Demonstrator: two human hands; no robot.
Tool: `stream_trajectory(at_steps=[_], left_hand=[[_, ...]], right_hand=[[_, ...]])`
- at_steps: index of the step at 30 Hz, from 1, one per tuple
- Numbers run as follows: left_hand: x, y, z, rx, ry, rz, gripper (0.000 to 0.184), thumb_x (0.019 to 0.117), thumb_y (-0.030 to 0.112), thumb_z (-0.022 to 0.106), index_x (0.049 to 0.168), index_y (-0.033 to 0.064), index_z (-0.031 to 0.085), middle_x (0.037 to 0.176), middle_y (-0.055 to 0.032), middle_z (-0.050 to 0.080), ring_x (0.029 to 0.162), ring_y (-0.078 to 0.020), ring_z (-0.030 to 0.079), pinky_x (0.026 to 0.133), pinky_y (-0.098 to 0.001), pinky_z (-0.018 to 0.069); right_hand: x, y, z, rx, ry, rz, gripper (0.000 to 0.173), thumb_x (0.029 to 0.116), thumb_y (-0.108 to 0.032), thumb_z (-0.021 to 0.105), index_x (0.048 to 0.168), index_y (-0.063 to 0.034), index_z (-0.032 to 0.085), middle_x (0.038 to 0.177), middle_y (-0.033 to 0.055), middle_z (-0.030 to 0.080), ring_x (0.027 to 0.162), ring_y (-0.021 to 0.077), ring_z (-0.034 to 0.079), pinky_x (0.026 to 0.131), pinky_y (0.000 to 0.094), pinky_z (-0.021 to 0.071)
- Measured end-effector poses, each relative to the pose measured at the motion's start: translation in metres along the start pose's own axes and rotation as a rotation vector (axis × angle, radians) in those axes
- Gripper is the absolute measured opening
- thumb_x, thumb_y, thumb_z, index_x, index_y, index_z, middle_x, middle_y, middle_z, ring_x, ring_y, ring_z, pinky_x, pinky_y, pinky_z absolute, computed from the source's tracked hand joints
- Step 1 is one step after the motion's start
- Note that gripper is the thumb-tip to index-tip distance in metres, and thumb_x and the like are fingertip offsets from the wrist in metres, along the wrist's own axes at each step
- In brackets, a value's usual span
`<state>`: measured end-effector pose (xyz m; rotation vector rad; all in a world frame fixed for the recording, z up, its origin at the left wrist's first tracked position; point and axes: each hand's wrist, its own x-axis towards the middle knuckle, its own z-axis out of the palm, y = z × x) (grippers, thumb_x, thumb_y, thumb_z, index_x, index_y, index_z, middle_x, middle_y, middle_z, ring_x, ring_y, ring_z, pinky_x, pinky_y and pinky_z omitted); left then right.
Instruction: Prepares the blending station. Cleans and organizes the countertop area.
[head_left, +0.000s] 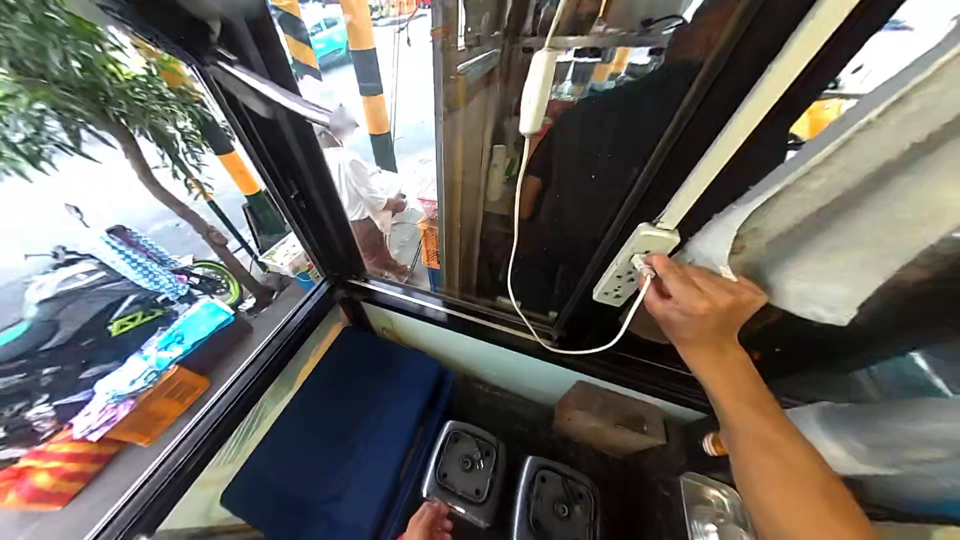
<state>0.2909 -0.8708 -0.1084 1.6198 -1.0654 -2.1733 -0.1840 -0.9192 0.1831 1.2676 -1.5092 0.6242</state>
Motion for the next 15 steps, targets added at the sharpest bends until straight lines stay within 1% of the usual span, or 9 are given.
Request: stream_trajectory(at_steps=[2, 4, 6, 8, 10, 12, 13, 14, 15], left_hand=[[0.002, 0.005, 0.008, 0.067, -0.044, 0.022, 0.042, 0.1098, 0.035, 0.035, 0.125, 0.0045, 0.061, 0.099, -0.0097, 0.07, 0.087, -0.021, 0.067, 0.078, -0.042, 0.0549], [0.003, 0.014, 0.022, 0.127, -0.112, 0.065, 0.041, 0.1113, 0.033, 0.035, 0.124, 0.0028, 0.06, 0.094, -0.0087, 0.068, 0.08, -0.0184, 0.065, 0.073, -0.0378, 0.0545], [-0.001, 0.023, 0.037, 0.181, -0.186, 0.122, 0.039, 0.1112, 0.03, 0.036, 0.125, 0.0015, 0.059, 0.09, -0.0075, 0.067, 0.074, -0.0154, 0.063, 0.07, -0.0337, 0.054], [-0.012, 0.028, 0.044, 0.192, -0.251, 0.192, 0.037, 0.1103, 0.027, 0.037, 0.126, 0.0009, 0.059, 0.086, -0.0056, 0.065, 0.072, -0.014, 0.063, 0.07, -0.0331, 0.0552], [-0.023, 0.026, 0.05, 0.161, -0.303, 0.241, 0.037, 0.1095, 0.024, 0.036, 0.125, 0.0005, 0.059, 0.083, -0.004, 0.065, 0.071, -0.0134, 0.063, 0.071, -0.0332, 0.0566], [-0.032, 0.015, 0.047, 0.104, -0.293, 0.254, 0.036, 0.1094, 0.023, 0.036, 0.124, 0.0003, 0.06, 0.082, -0.0043, 0.065, 0.071, -0.0138, 0.063, 0.072, -0.0339, 0.0567], [-0.036, 0.006, 0.041, 0.079, -0.272, 0.254, 0.036, 0.1093, 0.022, 0.036, 0.124, 0.0003, 0.06, 0.082, -0.0043, 0.065, 0.072, -0.0138, 0.063, 0.072, -0.0337, 0.0565], [-0.04, -0.003, 0.035, 0.054, -0.252, 0.26, 0.035, 0.1091, 0.021, 0.036, 0.123, 0.0001, 0.06, 0.083, -0.0044, 0.065, 0.072, -0.0137, 0.063, 0.071, -0.0333, 0.0566], [-0.042, -0.011, 0.028, 0.023, -0.234, 0.273, 0.034, 0.1087, 0.02, 0.037, 0.123, -0.0007, 0.06, 0.083, -0.0049, 0.066, 0.071, -0.0139, 0.064, 0.071, -0.0332, 0.0574]], right_hand=[[0.002, -0.003, -0.003, -0.005, -0.018, 0.029, 0.027, 0.0989, -0.024, 0.059, 0.115, -0.0159, 0.079, 0.07, 0.0128, 0.07, 0.059, 0.0327, 0.067, 0.052, 0.0488, 0.0469], [0.001, -0.003, -0.005, 0.001, -0.064, 0.066, 0.028, 0.1004, -0.027, 0.058, 0.119, -0.0176, 0.077, 0.074, 0.0131, 0.071, 0.062, 0.0335, 0.068, 0.054, 0.05, 0.0485], [0.002, -0.004, -0.01, 0.056, -0.139, 0.114, 0.027, 0.1025, -0.027, 0.059, 0.122, -0.0182, 0.075, 0.078, 0.0163, 0.072, 0.066, 0.0377, 0.069, 0.057, 0.0545, 0.0493], [0.013, -0.016, -0.023, 0.106, -0.214, 0.171, 0.027, 0.102, -0.026, 0.058, 0.122, -0.019, 0.075, 0.085, 0.0168, 0.075, 0.071, 0.0404, 0.071, 0.061, 0.0584, 0.0508], [0.008, -0.029, -0.052, 0.154, -0.361, 0.28, 0.037, 0.1037, -0.024, 0.054, 0.138, -0.0185, 0.067, 0.094, 0.0176, 0.076, 0.078, 0.0414, 0.072, 0.065, 0.0616, 0.053], [-0.031, -0.049, -0.079, 0.244, -0.472, 0.46, 0.047, 0.1076, -0.027, 0.048, 0.153, -0.0172, 0.049, 0.094, 0.0157, 0.073, 0.074, 0.0354, 0.069, 0.062, 0.0574, 0.0552], [-0.065, -0.064, -0.086, 0.331, -0.496, 0.584, 0.047, 0.108, -0.028, 0.048, 0.154, -0.0169, 0.047, 0.097, 0.0143, 0.072, 0.076, 0.0312, 0.07, 0.066, 0.0545, 0.0578], [-0.106, -0.082, -0.089, 0.437, -0.509, 0.72, 0.044, 0.1075, -0.026, 0.048, 0.15, -0.0151, 0.051, 0.098, 0.0124, 0.073, 0.079, 0.0261, 0.071, 0.071, 0.0502, 0.06], [-0.151, -0.105, -0.091, 0.542, -0.53, 0.843, 0.04, 0.1062, -0.023, 0.05, 0.143, -0.0092, 0.058, 0.096, 0.0121, 0.073, 0.079, 0.0227, 0.071, 0.073, 0.0459, 0.0608]])
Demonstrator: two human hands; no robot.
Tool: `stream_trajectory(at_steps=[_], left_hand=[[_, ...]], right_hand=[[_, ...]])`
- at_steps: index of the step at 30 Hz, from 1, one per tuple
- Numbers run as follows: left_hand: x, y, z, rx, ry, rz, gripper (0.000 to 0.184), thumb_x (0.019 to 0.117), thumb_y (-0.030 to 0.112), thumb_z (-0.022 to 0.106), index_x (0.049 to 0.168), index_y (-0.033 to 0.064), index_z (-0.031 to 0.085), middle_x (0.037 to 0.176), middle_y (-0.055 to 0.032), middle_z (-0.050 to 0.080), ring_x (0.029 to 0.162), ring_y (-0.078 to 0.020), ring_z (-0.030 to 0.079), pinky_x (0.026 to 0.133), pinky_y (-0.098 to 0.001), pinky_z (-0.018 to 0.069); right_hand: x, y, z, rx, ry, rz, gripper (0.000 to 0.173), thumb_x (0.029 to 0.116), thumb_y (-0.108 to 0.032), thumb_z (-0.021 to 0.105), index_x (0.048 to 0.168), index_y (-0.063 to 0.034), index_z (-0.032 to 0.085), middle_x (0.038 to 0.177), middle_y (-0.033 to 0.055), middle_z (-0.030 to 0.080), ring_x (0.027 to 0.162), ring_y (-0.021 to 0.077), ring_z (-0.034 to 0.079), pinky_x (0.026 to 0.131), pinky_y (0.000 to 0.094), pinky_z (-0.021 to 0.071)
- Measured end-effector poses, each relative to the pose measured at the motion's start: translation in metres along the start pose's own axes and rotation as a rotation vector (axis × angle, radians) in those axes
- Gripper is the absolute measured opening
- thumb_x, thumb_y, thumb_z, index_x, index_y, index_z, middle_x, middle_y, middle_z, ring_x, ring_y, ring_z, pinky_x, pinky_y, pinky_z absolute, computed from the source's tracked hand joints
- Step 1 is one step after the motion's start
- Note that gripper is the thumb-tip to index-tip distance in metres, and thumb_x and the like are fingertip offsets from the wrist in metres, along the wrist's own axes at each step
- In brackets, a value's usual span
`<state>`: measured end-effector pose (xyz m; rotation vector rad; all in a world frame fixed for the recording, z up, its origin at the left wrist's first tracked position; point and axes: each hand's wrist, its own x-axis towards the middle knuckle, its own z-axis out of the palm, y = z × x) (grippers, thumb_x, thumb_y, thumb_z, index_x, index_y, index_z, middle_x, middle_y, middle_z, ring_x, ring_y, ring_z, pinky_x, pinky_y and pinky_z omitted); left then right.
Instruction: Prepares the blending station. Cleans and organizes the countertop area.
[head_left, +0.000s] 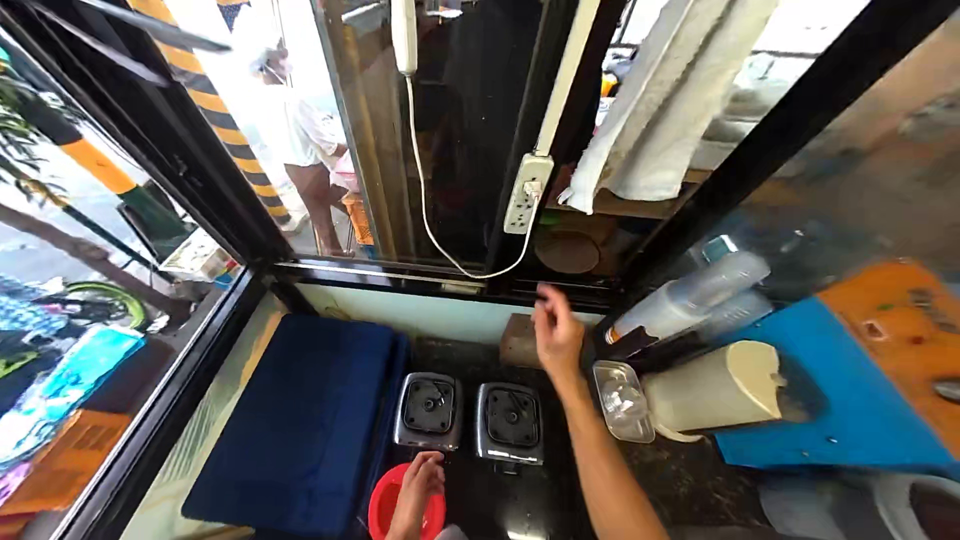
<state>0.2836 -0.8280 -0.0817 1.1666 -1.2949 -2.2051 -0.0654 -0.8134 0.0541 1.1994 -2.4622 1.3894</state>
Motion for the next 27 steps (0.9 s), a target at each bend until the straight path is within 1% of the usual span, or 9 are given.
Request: stream_trajectory(at_steps=[2, 6, 7, 10, 15, 19, 23, 24, 27], left_hand=[[-0.016, -0.015, -0.014, -0.024, 0.042, 0.04, 0.032, 0.1081, 0.018, 0.037, 0.123, -0.0013, 0.059, 0.084, -0.0044, 0.066, 0.071, -0.0127, 0.064, 0.07, -0.0318, 0.0576], [-0.044, -0.023, -0.041, 0.178, 0.138, 0.16, 0.028, 0.1036, 0.012, 0.043, 0.118, -0.0043, 0.061, 0.086, -0.0058, 0.067, 0.073, -0.0134, 0.065, 0.073, -0.0328, 0.0579], [-0.043, -0.02, -0.048, 0.277, 0.152, 0.184, 0.028, 0.1029, 0.012, 0.046, 0.118, -0.0048, 0.063, 0.089, -0.0077, 0.068, 0.076, -0.0143, 0.065, 0.074, -0.0336, 0.0575], [-0.016, -0.003, -0.063, 0.564, 0.146, 0.173, 0.03, 0.1026, 0.016, 0.052, 0.122, -0.0025, 0.065, 0.103, -0.0138, 0.072, 0.09, -0.0198, 0.07, 0.085, -0.0408, 0.0584], [0.093, 0.013, -0.079, 0.95, 0.097, 0.162, 0.034, 0.1049, 0.017, 0.049, 0.129, -0.0011, 0.064, 0.125, -0.0208, 0.067, 0.118, -0.0307, 0.064, 0.106, -0.0476, 0.05], [0.169, 0.05, -0.06, 1.239, 0.012, 0.309, 0.035, 0.103, 0.015, 0.051, 0.134, 0.0122, 0.066, 0.137, -0.0197, 0.06, 0.13, -0.0403, 0.054, 0.106, -0.0591, 0.0444], [0.226, 0.063, -0.041, 1.444, -0.167, 0.419, 0.029, 0.1021, 0.013, 0.054, 0.125, 0.0125, 0.072, 0.137, -0.0113, 0.063, 0.134, -0.036, 0.051, 0.106, -0.0604, 0.0427], [0.235, 0.062, -0.039, 1.478, -0.211, 0.404, 0.025, 0.1018, 0.014, 0.055, 0.117, 0.0091, 0.074, 0.133, -0.0118, 0.065, 0.132, -0.0358, 0.053, 0.105, -0.0599, 0.0433], [0.257, 0.051, -0.043, 1.538, -0.332, 0.357, 0.024, 0.1026, 0.016, 0.054, 0.115, 0.0024, 0.07, 0.132, -0.0165, 0.063, 0.128, -0.0381, 0.055, 0.1, -0.0601, 0.0481]], right_hand=[[-0.085, 0.032, 0.041, 0.134, -0.192, 0.217, 0.034, 0.1045, -0.022, 0.053, 0.128, -0.002, 0.067, 0.094, 0.0118, 0.073, 0.08, 0.0202, 0.072, 0.076, 0.0424, 0.0614], [-0.216, 0.04, 0.077, 0.126, -0.645, 0.474, 0.033, 0.1002, -0.034, 0.064, 0.104, -0.0043, 0.076, 0.097, 0.0117, 0.075, 0.093, 0.0235, 0.072, 0.091, 0.0485, 0.0572], [-0.23, 0.038, 0.083, 0.125, -0.697, 0.484, 0.03, 0.1, -0.032, 0.064, 0.105, -0.0054, 0.077, 0.101, 0.0116, 0.075, 0.097, 0.0234, 0.071, 0.093, 0.048, 0.0562], [-0.235, 0.036, 0.102, 0.111, -0.823, 0.501, 0.034, 0.1021, -0.018, 0.053, 0.131, -0.0064, 0.066, 0.121, 0.0153, 0.069, 0.109, 0.0257, 0.067, 0.099, 0.044, 0.0537], [-0.182, 0.04, 0.148, -0.046, -0.691, 0.556, 0.037, 0.1042, -0.02, 0.046, 0.134, -0.0071, 0.065, 0.124, 0.0158, 0.069, 0.117, 0.029, 0.066, 0.103, 0.0502, 0.0513], [-0.152, 0.029, 0.157, -0.034, -0.551, 0.57, 0.035, 0.1038, -0.021, 0.048, 0.129, -0.0085, 0.068, 0.119, 0.0139, 0.072, 0.113, 0.0267, 0.068, 0.1, 0.0484, 0.0526], [-0.178, 0.024, 0.14, 0.12, -0.523, 0.459, 0.032, 0.1033, -0.021, 0.051, 0.124, -0.0055, 0.07, 0.114, 0.0129, 0.072, 0.102, 0.0211, 0.07, 0.093, 0.0395, 0.0573], [-0.191, 0.023, 0.132, 0.142, -0.546, 0.438, 0.032, 0.1032, -0.021, 0.051, 0.123, -0.0048, 0.07, 0.114, 0.0129, 0.072, 0.101, 0.0204, 0.07, 0.093, 0.0384, 0.0574], [-0.24, 0.031, 0.098, 0.15, -0.589, 0.459, 0.029, 0.1032, -0.021, 0.053, 0.118, -0.0054, 0.072, 0.112, 0.0113, 0.072, 0.097, 0.0181, 0.07, 0.09, 0.0364, 0.0582]])
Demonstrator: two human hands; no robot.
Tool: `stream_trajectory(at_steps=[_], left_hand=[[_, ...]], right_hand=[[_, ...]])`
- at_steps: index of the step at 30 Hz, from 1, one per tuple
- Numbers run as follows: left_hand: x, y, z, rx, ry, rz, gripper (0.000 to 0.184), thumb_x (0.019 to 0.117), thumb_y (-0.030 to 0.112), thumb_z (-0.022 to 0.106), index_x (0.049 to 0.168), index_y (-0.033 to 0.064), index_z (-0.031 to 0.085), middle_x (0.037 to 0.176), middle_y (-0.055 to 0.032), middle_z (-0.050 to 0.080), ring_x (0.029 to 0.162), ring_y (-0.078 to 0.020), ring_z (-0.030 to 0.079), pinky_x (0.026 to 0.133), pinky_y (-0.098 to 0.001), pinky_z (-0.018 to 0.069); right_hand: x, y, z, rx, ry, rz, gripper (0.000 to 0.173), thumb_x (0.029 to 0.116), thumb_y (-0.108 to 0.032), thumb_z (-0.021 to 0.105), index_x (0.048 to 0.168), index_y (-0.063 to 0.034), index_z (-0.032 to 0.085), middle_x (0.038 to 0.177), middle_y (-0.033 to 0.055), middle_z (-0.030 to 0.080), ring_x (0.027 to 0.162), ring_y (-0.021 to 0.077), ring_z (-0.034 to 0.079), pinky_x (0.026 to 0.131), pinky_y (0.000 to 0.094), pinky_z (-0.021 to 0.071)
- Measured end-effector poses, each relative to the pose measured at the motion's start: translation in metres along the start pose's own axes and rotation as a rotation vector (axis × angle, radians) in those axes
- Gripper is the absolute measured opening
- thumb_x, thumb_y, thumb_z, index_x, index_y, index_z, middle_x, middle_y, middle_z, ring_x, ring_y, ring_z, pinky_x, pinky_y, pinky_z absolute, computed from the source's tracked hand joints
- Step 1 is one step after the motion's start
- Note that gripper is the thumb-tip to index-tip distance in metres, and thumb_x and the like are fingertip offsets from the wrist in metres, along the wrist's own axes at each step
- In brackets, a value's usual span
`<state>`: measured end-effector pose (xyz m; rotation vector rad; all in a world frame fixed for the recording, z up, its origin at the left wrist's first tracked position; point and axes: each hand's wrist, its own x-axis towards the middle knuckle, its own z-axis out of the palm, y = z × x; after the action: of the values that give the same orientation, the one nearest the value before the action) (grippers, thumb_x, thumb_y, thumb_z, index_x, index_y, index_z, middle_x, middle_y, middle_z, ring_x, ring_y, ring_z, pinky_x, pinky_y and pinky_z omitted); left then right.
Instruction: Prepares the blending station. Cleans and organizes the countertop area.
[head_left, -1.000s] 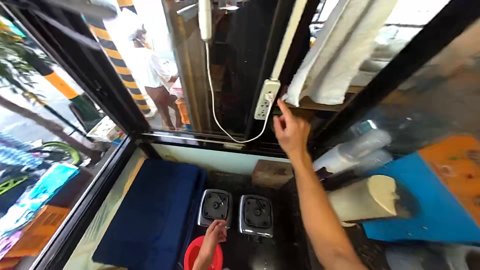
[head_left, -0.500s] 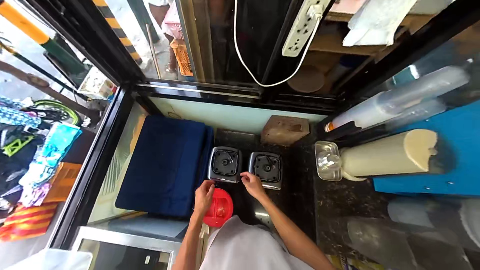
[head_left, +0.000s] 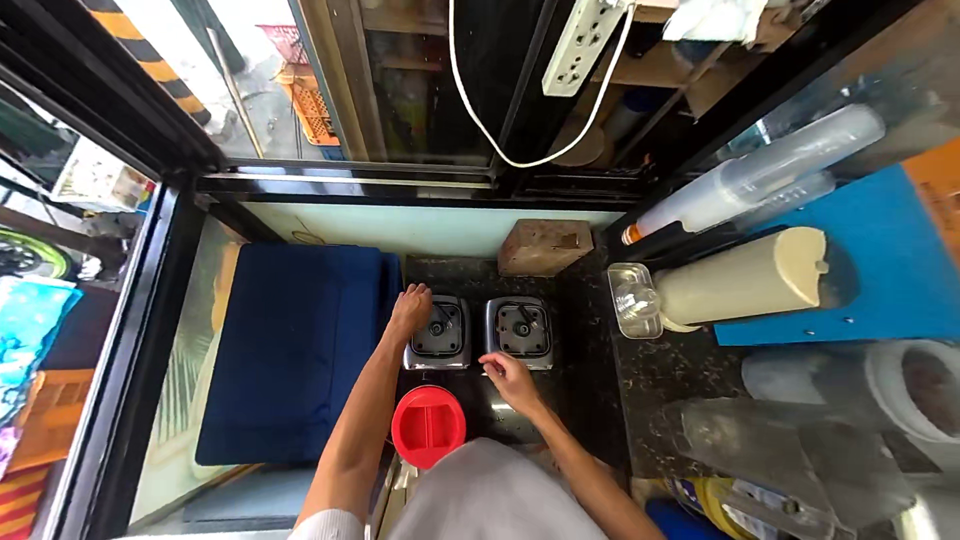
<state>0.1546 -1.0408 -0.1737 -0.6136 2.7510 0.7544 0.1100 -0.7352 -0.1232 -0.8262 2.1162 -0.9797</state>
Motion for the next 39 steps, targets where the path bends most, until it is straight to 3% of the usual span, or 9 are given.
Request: stream_trajectory(at_steps=[3, 9, 17, 23, 26, 29, 31, 33, 39], left_hand=[[0.003, -0.005, -0.006, 0.014, -0.032, 0.088, 0.013, 0.0972, 0.007, 0.062, 0.101, 0.0, 0.072, 0.123, -0.0199, 0.063, 0.119, -0.0405, 0.059, 0.095, -0.0583, 0.0535], [0.007, 0.013, -0.013, 0.07, -0.145, 0.01, 0.024, 0.096, 0.002, 0.063, 0.119, -0.0043, 0.066, 0.127, -0.0253, 0.062, 0.125, -0.0433, 0.056, 0.106, -0.0554, 0.0471], [0.002, 0.009, -0.028, 0.048, -0.168, -0.031, 0.025, 0.0921, 0.005, 0.068, 0.115, -0.0041, 0.066, 0.119, -0.0269, 0.065, 0.115, -0.0442, 0.063, 0.098, -0.0633, 0.0503], [-0.124, 0.044, -0.05, -0.737, 0.175, -0.32, 0.037, 0.1098, 0.031, 0.045, 0.131, 0.0014, 0.053, 0.091, -0.0169, 0.07, 0.08, -0.0259, 0.069, 0.079, -0.046, 0.0569], [-0.204, 0.078, -0.02, -1.138, 0.399, -0.294, 0.032, 0.1099, 0.028, 0.035, 0.111, 0.0054, 0.057, 0.067, 0.0034, 0.052, 0.061, -0.0118, 0.057, 0.07, -0.0372, 0.0574], [-0.262, 0.153, 0.017, -1.155, 0.518, -0.176, 0.029, 0.1094, 0.026, 0.028, 0.11, 0.0075, 0.05, 0.073, 0.0097, 0.053, 0.067, -0.004, 0.056, 0.072, -0.0298, 0.0548], [-0.283, 0.199, 0.036, -0.92, 0.499, -0.171, 0.035, 0.1099, 0.024, 0.032, 0.116, -0.0054, 0.051, 0.084, 0.0004, 0.059, 0.077, -0.0039, 0.06, 0.077, -0.0273, 0.0548], [-0.291, 0.223, 0.051, -0.659, 0.499, -0.134, 0.037, 0.1061, 0.017, 0.044, 0.113, -0.0162, 0.059, 0.091, -0.0162, 0.07, 0.087, -0.0118, 0.069, 0.085, -0.0301, 0.0577], [-0.266, 0.212, 0.046, -0.544, 0.526, 0.164, 0.029, 0.1033, 0.027, 0.055, 0.098, 0.0015, 0.068, 0.097, -0.0106, 0.072, 0.102, -0.0084, 0.068, 0.095, -0.0275, 0.0545]], right_hand=[[-0.047, 0.034, -0.014, -0.021, 0.074, 0.088, 0.027, 0.103, -0.018, 0.054, 0.116, -0.0033, 0.073, 0.11, 0.0126, 0.073, 0.097, 0.02, 0.071, 0.09, 0.0391, 0.059], [-0.076, 0.062, -0.053, -0.044, 0.199, 0.197, 0.025, 0.1032, -0.017, 0.055, 0.115, -0.0023, 0.072, 0.102, 0.0146, 0.073, 0.091, 0.023, 0.072, 0.087, 0.0432, 0.059], [-0.075, 0.084, -0.094, -0.082, 0.175, 0.162, 0.028, 0.1049, -0.021, 0.053, 0.116, -0.0062, 0.074, 0.109, 0.0134, 0.073, 0.096, 0.0232, 0.071, 0.091, 0.045, 0.0569], [-0.097, 0.084, -0.094, -0.085, -0.023, 0.248, 0.028, 0.1047, -0.023, 0.055, 0.117, -0.009, 0.076, 0.115, 0.0142, 0.072, 0.104, 0.027, 0.069, 0.096, 0.0495, 0.0546], [-0.1, 0.039, -0.078, -0.026, -0.192, 0.052, 0.027, 0.1025, -0.025, 0.058, 0.116, -0.0128, 0.078, 0.117, 0.0103, 0.072, 0.106, 0.0212, 0.069, 0.097, 0.0423, 0.056], [-0.097, -0.026, -0.058, 0.126, -0.236, -0.199, 0.03, 0.1029, -0.025, 0.058, 0.123, -0.0137, 0.076, 0.119, 0.0088, 0.072, 0.112, 0.0182, 0.067, 0.1, 0.0387, 0.0543], [-0.093, -0.06, -0.047, 0.209, -0.306, -0.305, 0.039, 0.104, -0.033, 0.055, 0.129, -0.0084, 0.072, 0.127, 0.0112, 0.069, 0.122, 0.0218, 0.062, 0.107, 0.0418, 0.0496], [-0.09, -0.078, -0.038, 0.222, -0.343, -0.405, 0.043, 0.1037, -0.04, 0.056, 0.11, -0.0022, 0.076, 0.128, 0.0131, 0.069, 0.123, 0.0243, 0.061, 0.107, 0.0431, 0.0477], [-0.095, -0.08, -0.051, 0.411, -0.189, -0.458, 0.032, 0.1041, -0.025, 0.059, 0.098, 0.0015, 0.077, 0.112, 0.0119, 0.075, 0.118, 0.0209, 0.066, 0.107, 0.0375, 0.0495]])
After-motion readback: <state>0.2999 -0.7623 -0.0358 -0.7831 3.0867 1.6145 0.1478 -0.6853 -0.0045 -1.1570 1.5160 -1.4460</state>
